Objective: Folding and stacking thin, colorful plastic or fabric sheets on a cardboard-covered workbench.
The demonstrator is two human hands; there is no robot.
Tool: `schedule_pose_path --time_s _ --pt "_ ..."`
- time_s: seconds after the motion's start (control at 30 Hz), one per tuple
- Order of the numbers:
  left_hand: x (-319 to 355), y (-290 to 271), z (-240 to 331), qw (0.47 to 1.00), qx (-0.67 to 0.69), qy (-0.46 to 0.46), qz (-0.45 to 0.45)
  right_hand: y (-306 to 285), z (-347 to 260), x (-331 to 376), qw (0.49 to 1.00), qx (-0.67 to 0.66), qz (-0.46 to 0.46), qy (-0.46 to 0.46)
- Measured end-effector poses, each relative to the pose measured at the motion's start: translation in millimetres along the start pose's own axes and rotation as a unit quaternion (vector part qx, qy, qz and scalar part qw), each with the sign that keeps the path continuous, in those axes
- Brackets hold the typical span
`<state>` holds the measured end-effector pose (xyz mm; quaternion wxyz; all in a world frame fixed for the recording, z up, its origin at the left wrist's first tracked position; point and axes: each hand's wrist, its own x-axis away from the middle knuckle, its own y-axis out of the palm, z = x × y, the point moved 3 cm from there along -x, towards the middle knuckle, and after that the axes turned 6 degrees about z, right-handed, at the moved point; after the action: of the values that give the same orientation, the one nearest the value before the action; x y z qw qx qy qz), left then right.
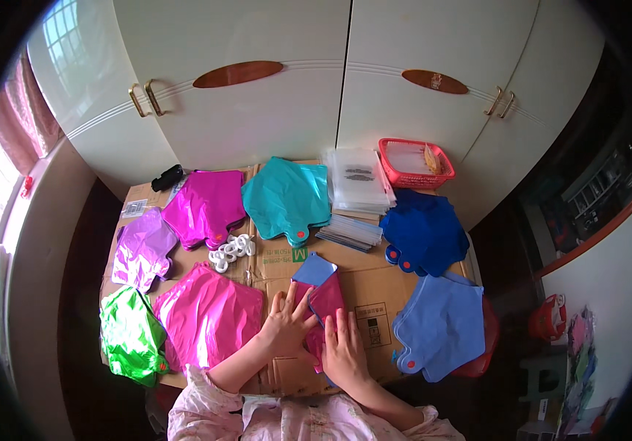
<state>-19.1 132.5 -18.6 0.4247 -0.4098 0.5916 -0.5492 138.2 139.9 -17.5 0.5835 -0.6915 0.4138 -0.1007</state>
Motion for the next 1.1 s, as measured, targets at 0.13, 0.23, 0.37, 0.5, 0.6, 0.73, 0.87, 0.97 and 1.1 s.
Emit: schedule_pose_path --time_s 0.13,0.23,0.37,0.5,0.6,0.73,0.87,0.97,1.1 --pt "0.7 3.2 -2.0 1.000 0.018 0.005 -0.014 4.6 -3.1 1.8 1.000 0.020 -0.010 -0.017" --pt "-1.3 -2.6 -7.9 0.997 0.068 0.001 -0.036 3.9 -4.9 1.4 0.999 0.033 -0.006 -0.020" --pt "-9.3 -9.8 -32.0 0.964 0.249 -0.073 0.058 2.5 -5.3 0.7 1.000 0.021 0.008 -0.012" --pt "-20.9 -10.5 -41.3 0.898 0.384 -0.192 0.099 4.2 -4.6 1.1 1.000 0.015 0.010 -0.013" --pt "-29.9 -4.4 -46.0 0.910 0.355 -0.190 0.105 4.3 -5.0 1.2 1.000 0.022 0.008 -0.015" --pt "-36.2 5.8 -51.7 0.933 0.299 -0.176 0.092 3.0 -6.8 0.7 0.999 0.038 0.009 -0.024" --pt "-40.2 5.4 -56.2 0.935 0.298 -0.183 0.057 6.9 -6.8 3.3 0.998 0.056 -0.001 -0.036" --pt "-42.3 3.5 -58.4 0.938 0.301 -0.171 0.036 8.6 -7.4 5.9 0.998 0.057 -0.003 -0.039" --pt "-42.6 4.1 -60.5 0.941 0.291 -0.167 0.041 8.8 -7.7 6.3 0.998 0.037 -0.001 -0.047"
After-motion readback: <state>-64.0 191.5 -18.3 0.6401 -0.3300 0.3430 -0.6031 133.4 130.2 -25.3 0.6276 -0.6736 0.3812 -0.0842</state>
